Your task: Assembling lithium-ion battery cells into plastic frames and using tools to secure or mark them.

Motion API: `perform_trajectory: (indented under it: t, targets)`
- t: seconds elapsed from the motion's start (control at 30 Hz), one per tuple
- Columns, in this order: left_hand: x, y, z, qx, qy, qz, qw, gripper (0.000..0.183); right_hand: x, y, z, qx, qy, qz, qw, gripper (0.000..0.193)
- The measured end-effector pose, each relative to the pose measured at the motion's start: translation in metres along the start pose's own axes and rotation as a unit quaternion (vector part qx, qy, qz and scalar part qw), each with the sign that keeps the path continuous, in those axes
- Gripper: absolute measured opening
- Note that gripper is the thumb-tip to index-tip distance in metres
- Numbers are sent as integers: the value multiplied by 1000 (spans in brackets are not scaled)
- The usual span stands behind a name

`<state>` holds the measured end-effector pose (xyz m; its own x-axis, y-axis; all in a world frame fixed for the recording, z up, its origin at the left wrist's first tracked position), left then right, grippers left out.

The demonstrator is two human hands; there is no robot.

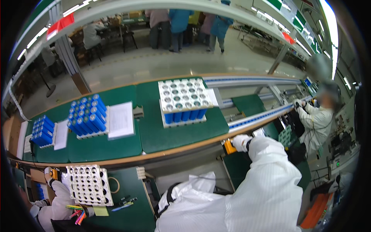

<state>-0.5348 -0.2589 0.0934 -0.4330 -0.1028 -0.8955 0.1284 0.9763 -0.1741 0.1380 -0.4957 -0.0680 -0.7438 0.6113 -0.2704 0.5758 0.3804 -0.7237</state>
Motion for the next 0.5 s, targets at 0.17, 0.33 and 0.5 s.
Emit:
perform_trajectory:
  t: [0.17,0.33,0.5]
  targets:
    - [6,3,-10,54,0,32,998,21,-55,96,70,150,17,-149,977,27]
    - [27,11,-31,39,-62,-2,997,21,14,21,-5,25,-70,-33,997,25]
    - [25,30,-53,47,-62,-23,997,22,63,-2,-46,-62,-281,-282,915,22]
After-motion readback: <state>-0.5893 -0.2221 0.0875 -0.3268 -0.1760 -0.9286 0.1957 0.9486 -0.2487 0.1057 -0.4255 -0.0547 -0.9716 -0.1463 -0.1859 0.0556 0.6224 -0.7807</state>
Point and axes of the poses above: each hand's wrist, its own y-axis towards the middle knuckle, its own z-axis out of the palm, x = y × z, the point moved 3 cm from there along y, towards the middle knuckle, and after that the axes turned 7 degrees about x, right-handed, at the moved point
